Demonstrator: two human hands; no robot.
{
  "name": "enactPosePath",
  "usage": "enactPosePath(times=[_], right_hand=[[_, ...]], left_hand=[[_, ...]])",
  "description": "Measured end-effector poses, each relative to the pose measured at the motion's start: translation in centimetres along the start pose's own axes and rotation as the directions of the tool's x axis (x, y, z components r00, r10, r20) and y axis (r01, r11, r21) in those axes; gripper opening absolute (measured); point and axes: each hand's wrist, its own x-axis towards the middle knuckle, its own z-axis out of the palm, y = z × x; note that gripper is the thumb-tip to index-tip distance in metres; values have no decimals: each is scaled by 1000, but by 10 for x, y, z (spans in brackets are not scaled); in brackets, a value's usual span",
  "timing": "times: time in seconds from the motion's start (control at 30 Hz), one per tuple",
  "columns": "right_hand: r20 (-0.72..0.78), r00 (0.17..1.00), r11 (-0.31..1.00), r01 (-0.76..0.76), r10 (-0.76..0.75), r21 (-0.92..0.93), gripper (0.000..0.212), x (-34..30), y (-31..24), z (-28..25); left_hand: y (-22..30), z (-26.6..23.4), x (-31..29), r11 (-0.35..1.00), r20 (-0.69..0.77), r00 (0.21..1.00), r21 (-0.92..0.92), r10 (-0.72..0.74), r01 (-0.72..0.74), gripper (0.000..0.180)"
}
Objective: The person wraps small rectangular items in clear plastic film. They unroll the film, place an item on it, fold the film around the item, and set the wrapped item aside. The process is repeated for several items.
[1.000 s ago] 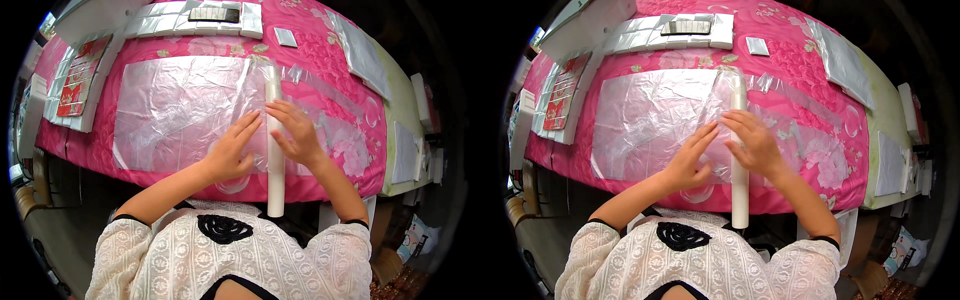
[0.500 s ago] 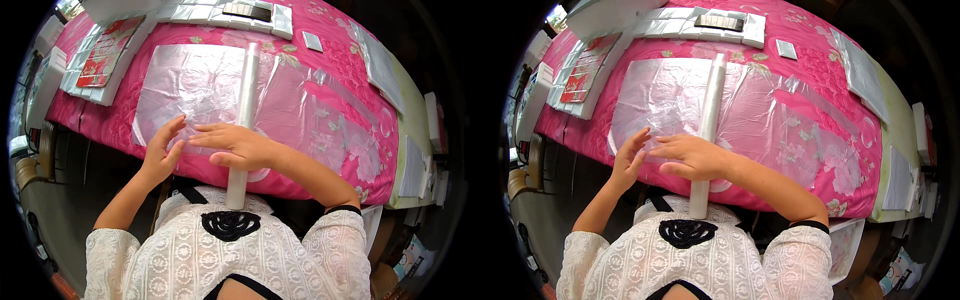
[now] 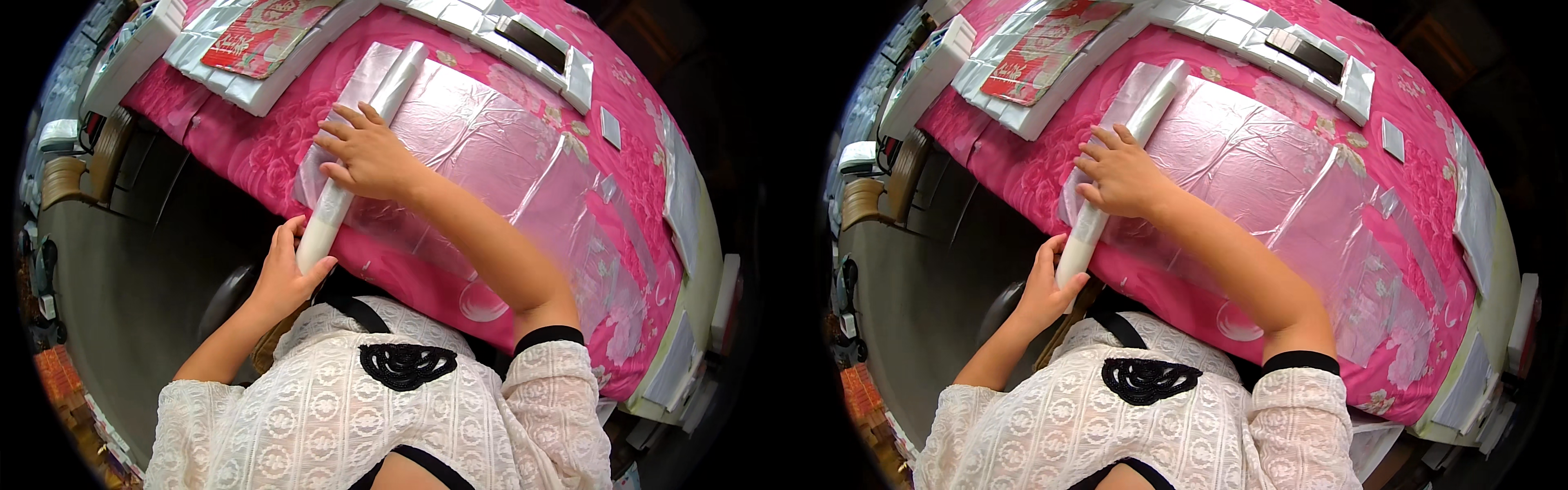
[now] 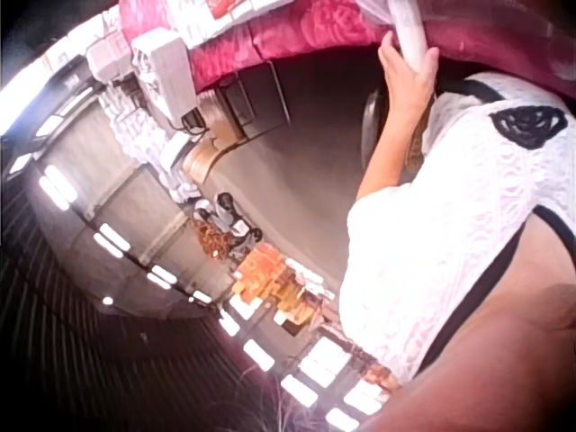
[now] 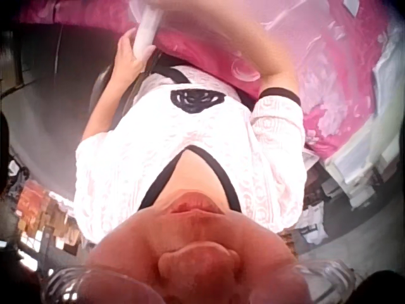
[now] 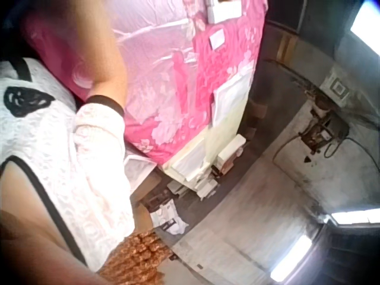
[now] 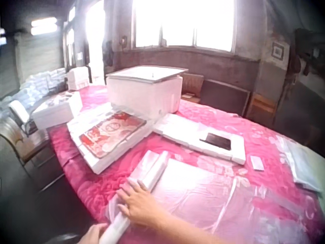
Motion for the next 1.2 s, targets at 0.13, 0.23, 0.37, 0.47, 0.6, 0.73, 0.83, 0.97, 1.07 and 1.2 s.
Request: enactPosePath(times=[0.13, 0.23, 0.37, 0.47, 0.6, 0.73, 0.83, 0.97, 1.07, 1.2], right_hand=[[-303, 901, 951, -298, 310, 89, 66, 27, -20, 40], [-425, 592, 725, -499, 685, 474, 85, 33, -32, 40], [163, 748, -437, 185, 644, 880, 60, 21, -36, -35], [79, 740, -324, 194, 668, 926, 54, 4, -30, -61], [47, 597, -103, 61, 801, 993, 57, -19, -21, -80], [-14, 677, -292, 336, 735, 896, 55, -41, -32, -87], [-29, 660, -283, 361, 751, 888, 53, -54, -42, -93], [-23, 557, -172, 295, 831, 940, 50, -72, -49, -93], [47, 470, -134, 153, 881, 979, 45, -83, -50, -88], [-32, 414, 25, 22, 910, 999, 40, -89, -51, -52]], left_hand=[[-5, -4, 9, 970, 59, 984, -169, -166, 174, 62], [-5, -12, 5, 656, 336, 926, -662, -172, 362, 54], [10, -13, 10, 160, 563, 778, -826, 279, 540, 58], [33, -8, 25, 275, 652, 711, -757, 265, 592, 58], [51, 8, 35, 769, 497, 866, -575, 57, 279, 54], [70, 20, 36, 437, 697, 674, -700, 244, 565, 58], [67, 31, 36, 331, 740, 580, -672, 341, 663, 62], [71, 36, 45, 448, 793, 505, -609, 340, 655, 67], [75, 50, 44, 626, 624, 753, -677, 209, 387, 64], [66, 61, 54, 812, 457, 887, -540, 62, 221, 53]])
